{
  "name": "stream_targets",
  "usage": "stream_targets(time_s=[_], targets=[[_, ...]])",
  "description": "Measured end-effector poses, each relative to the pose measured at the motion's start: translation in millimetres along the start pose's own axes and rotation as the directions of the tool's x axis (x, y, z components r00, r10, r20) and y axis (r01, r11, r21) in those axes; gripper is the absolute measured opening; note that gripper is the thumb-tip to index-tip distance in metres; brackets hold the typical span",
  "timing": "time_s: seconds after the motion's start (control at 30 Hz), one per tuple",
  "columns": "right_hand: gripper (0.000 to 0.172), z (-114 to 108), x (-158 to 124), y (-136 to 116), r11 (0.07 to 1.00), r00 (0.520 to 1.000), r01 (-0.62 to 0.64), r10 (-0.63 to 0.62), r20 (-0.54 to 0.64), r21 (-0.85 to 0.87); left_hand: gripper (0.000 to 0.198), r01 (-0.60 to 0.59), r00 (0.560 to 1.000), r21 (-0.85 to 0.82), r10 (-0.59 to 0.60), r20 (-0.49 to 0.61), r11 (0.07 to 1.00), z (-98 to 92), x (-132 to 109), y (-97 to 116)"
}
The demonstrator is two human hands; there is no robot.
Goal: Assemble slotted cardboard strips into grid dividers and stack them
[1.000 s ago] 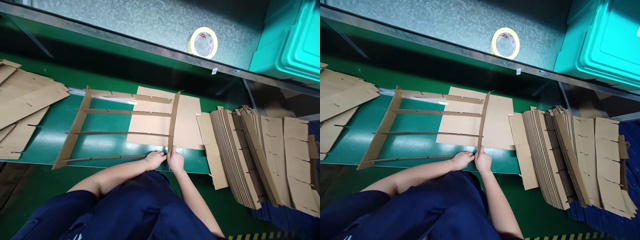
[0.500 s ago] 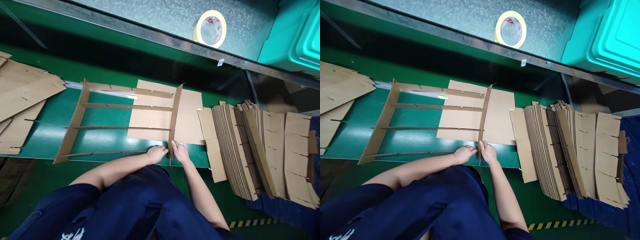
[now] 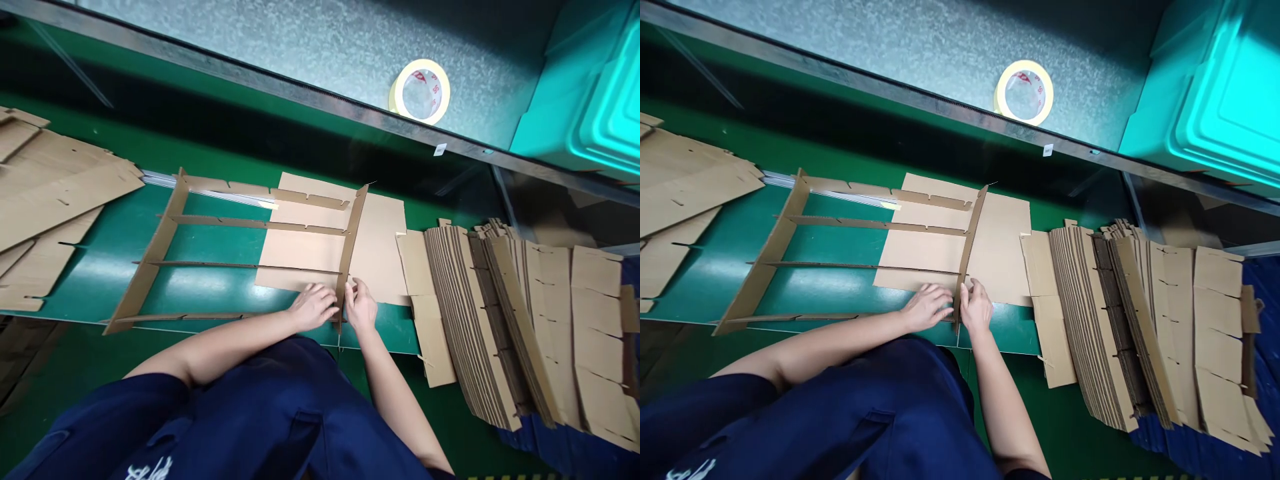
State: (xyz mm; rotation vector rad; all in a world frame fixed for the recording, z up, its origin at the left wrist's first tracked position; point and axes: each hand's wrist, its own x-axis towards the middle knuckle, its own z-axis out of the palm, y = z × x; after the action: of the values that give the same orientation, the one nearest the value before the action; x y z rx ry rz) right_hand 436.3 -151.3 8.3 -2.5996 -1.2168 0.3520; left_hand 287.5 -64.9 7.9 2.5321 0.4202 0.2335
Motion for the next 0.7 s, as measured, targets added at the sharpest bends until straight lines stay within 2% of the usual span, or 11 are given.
stream_targets(time_s=[0.03,0.1,0.2,0.27,0.5,0.7], targets=[[0.054,1,9,-4,1.0,0.999,0.012,-0.011,-0.044,0.02,0.03,0.019,0.998,0.037,-0.017,-0.061,0.999,-6.4,9,-5],[0.053,5,25,-12,0.999,0.997,0.042,-0.041,-0.07,0.012,0.034,0.066,0.997,0.14,-0.059,-0.054,0.988,-15.3,30,-17],[0.042,14,39,-20,0.997,0.996,0.034,-0.039,-0.074,-0.068,0.029,0.081,0.985,0.244,-0.115,0.13,0.966,-16.6,59,-36],[0.039,19,43,-20,0.993,0.994,0.009,-0.022,-0.107,-0.12,0.026,0.061,0.974,0.251,-0.113,0.197,0.966,-12.5,68,-45],[0.045,25,50,-10,0.979,0.968,0.128,-0.158,-0.196,-0.159,0.024,0.03,0.972,0.231,-0.082,0.222,0.972,-6.6,68,-55],[0.054,12,52,-2,0.991,0.985,0.118,-0.124,-0.123,-0.057,0.027,0.048,0.972,0.197,-0.091,0.218,0.979,-4.7,70,-56]])
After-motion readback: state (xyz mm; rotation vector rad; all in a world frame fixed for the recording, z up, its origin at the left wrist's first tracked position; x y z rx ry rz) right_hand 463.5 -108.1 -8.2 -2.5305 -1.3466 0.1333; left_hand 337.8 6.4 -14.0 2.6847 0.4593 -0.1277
